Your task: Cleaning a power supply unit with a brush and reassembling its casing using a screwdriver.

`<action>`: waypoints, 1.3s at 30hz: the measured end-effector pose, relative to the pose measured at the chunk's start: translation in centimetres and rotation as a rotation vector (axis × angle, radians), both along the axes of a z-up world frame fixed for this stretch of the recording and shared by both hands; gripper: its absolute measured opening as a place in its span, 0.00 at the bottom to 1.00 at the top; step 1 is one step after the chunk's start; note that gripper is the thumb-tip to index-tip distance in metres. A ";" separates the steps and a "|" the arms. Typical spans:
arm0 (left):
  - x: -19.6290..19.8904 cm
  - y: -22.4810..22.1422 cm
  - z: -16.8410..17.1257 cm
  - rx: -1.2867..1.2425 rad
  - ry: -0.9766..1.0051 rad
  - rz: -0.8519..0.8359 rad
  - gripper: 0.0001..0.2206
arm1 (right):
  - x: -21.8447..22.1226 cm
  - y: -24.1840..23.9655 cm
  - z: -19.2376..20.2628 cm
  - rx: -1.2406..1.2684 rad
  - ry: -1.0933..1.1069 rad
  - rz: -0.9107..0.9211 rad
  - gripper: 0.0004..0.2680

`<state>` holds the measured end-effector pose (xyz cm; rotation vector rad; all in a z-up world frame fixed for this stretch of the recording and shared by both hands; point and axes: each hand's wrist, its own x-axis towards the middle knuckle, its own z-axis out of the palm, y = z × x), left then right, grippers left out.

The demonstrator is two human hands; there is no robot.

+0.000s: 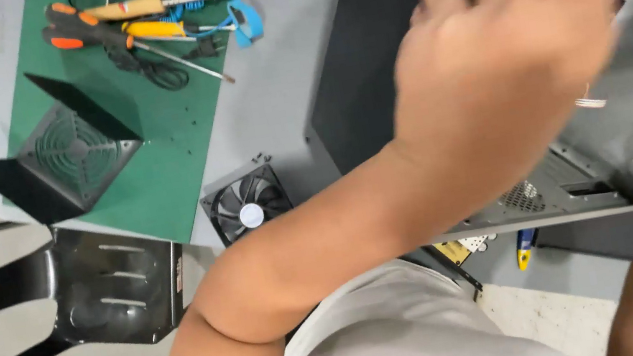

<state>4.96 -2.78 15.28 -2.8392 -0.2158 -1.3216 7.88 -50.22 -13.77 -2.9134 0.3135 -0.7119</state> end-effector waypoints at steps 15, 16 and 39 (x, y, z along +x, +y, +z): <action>11.5 6.0 -12.7 -0.395 0.226 -0.327 0.10 | 1.9 12.1 12.2 0.338 0.026 0.324 0.11; 12.1 6.4 -13.9 -0.395 0.229 -0.329 0.10 | 2.9 11.1 11.2 0.338 0.028 0.321 0.11; 7.6 8.0 -19.6 -0.908 0.742 -0.095 0.22 | 2.4 12.9 10.3 0.188 0.257 0.270 0.08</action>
